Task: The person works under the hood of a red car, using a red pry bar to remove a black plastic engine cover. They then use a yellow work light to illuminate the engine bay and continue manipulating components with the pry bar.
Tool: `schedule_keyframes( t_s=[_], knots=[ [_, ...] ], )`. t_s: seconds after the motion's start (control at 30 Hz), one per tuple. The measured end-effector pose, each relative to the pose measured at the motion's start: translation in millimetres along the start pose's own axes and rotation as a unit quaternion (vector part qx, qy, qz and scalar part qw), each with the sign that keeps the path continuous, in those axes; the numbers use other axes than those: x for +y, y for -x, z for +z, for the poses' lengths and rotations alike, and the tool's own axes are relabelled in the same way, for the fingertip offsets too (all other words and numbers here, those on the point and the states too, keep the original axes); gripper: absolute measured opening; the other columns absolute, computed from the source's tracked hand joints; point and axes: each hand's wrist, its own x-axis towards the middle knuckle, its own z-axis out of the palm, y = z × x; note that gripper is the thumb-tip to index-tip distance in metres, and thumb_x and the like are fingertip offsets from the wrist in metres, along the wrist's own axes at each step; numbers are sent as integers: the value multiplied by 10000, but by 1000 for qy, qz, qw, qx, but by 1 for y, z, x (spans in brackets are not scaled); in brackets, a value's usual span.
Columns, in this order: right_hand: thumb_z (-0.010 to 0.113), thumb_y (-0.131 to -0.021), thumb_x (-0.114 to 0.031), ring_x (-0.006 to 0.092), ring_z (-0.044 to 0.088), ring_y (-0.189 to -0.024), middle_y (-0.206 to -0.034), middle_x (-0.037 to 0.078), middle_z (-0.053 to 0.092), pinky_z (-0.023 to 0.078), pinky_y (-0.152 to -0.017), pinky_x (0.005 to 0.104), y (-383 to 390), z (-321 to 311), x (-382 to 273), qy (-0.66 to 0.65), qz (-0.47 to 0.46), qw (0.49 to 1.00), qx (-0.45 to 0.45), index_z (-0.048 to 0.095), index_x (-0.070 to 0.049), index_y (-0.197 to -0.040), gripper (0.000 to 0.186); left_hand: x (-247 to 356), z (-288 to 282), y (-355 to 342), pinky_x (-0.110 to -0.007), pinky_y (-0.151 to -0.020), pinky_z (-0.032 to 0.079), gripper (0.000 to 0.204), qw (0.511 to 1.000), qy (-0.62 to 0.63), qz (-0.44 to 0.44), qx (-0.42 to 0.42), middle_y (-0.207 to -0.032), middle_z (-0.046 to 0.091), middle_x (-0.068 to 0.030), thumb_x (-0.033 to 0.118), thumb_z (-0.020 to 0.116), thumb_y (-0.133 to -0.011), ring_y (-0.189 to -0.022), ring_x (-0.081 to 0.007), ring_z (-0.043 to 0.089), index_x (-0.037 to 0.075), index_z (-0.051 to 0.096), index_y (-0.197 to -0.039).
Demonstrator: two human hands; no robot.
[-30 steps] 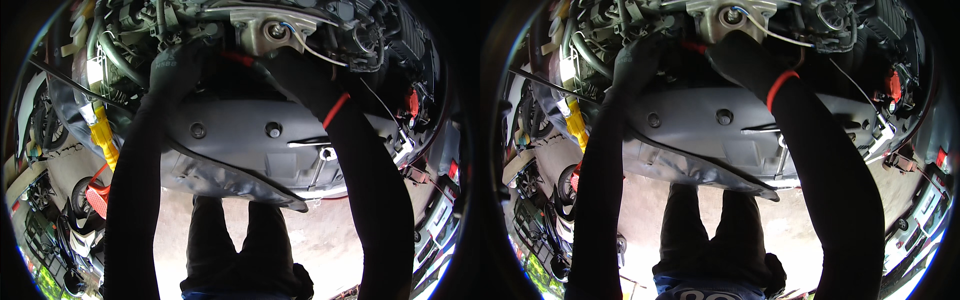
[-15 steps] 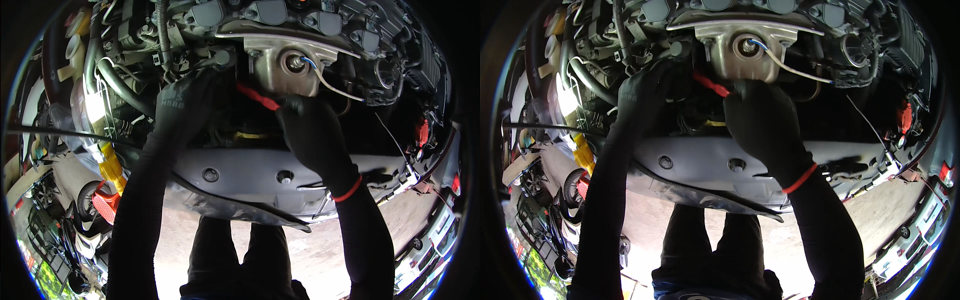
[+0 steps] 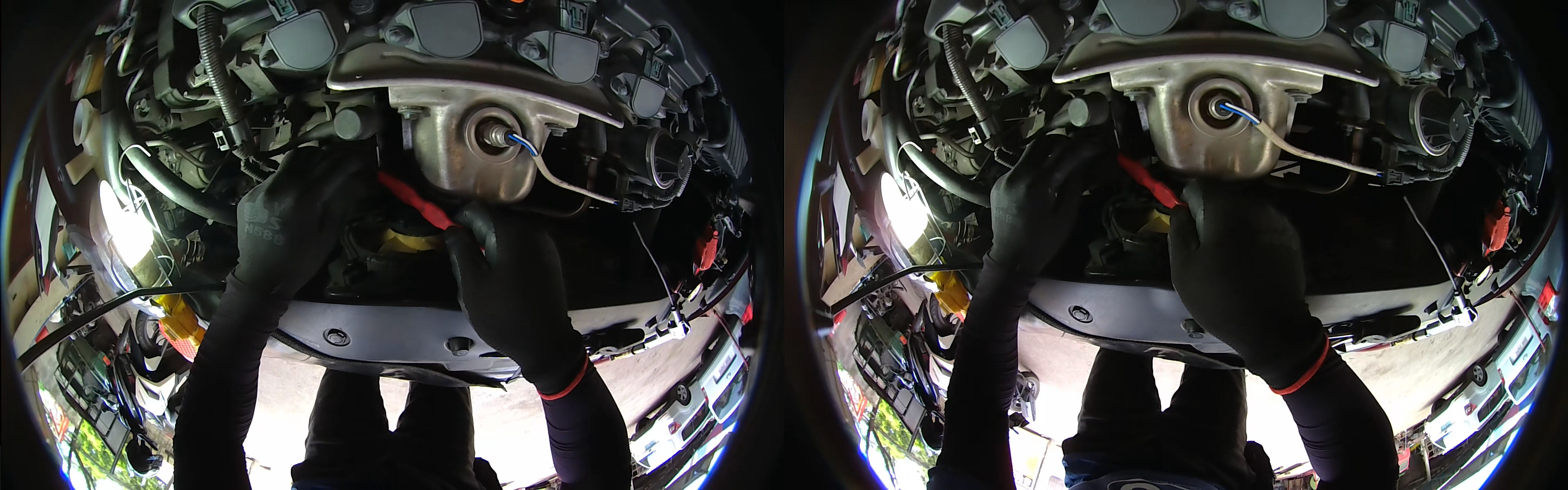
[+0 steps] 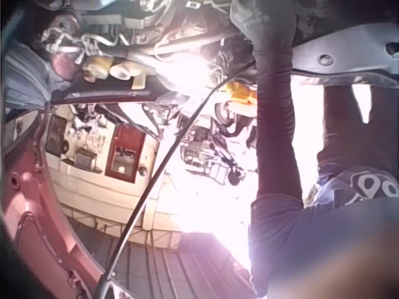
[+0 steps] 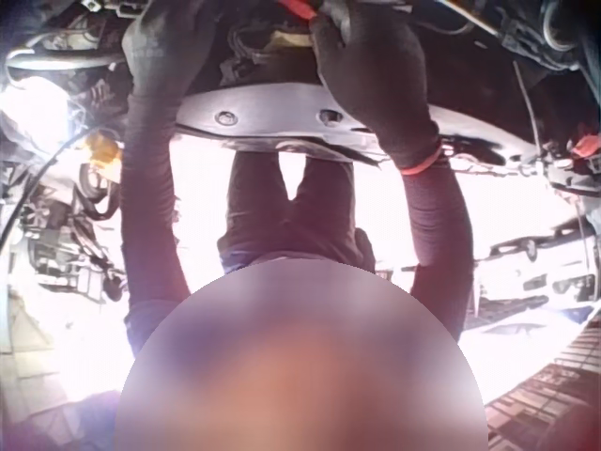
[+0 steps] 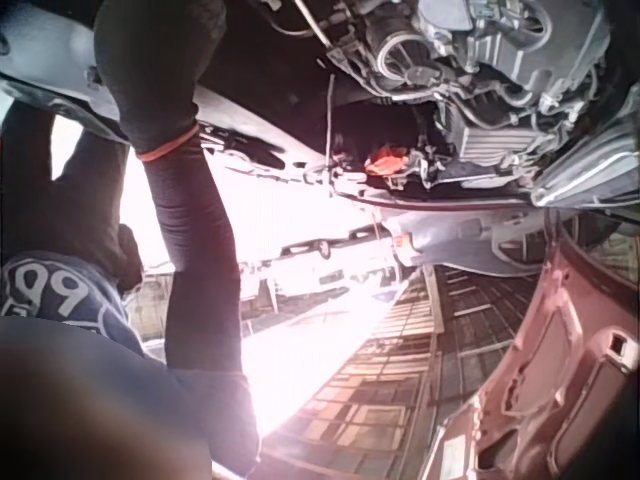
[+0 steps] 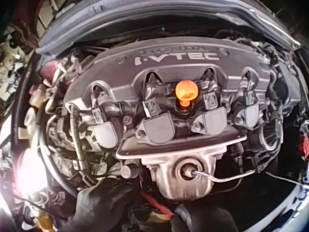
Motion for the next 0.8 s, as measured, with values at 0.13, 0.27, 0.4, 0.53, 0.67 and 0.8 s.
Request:
schedule_keyframes(
  t_s=[0.13, 0.27, 0.4, 0.53, 0.67, 0.8],
  knots=[
    [682, -970, -136, 371, 692, -707, -794, 165, 689, 527, -642, 462, 0, 2, 0, 12, -29, 999, 29, 704, -34, -961, 105, -1, 2, -4, -421, -670, 585, 274, 1000, 14, 6, 8, -1057, 700, -73, 231, 759, -904, -817, -306, 735, 172, 736, -1170],
    [673, -986, -124, 389, 692, -707, -796, 177, 696, 521, -640, 449, -2, 1, -1, 1, -19, 999, 37, 715, -15, -981, 117, 1, 0, -6, -379, -719, 617, 261, 998, 19, -45, -33, -1080, 756, -55, 102, 775, -889, -855, -300, 764, 165, 757, -1141],
    [664, -996, -134, 388, 696, -707, -771, 190, 686, 522, -636, 456, -3, 2, 0, -1, -8, 1000, 21, 716, -18, -982, 128, 2, -1, -8, -380, -719, 609, 214, 998, 1, -50, -31, -1063, 759, -68, 87, 757, -899, -846, -297, 766, 124, 738, -1109],
    [641, -1011, -150, 410, 689, -709, -767, 216, 675, 516, -631, 471, -6, 5, 3, -24, -16, 999, 35, 704, -3, -942, 175, 4, 1, -7, -379, -728, 604, 220, 997, 19, -69, -23, -1011, 762, -88, 75, 740, -901, -861, -291, 771, 103, 726, -1119],
    [628, -1020, -169, 432, 679, -710, -765, 234, 666, 510, -627, 476, -9, 6, 5, -19, -7, 1000, 19, 689, 19, -894, 234, 2, 5, -6, -445, -657, 573, 221, 998, 7, -62, 3, -987, 748, -84, 243, 775, -876, -806, -350, 737, 156, 713, -1070],
    [648, -1014, -181, 426, 657, -666, -731, 230, 649, 498, -614, 469, -8, 5, 4, 7, -3, 999, 32, 687, 19, -883, 242, -2, 7, -4, -452, -663, 575, 238, 999, 24, -27, 22, -968, 752, -90, 177, 744, -864, -821, -351, 740, 149, 707, -1098]
  ],
)
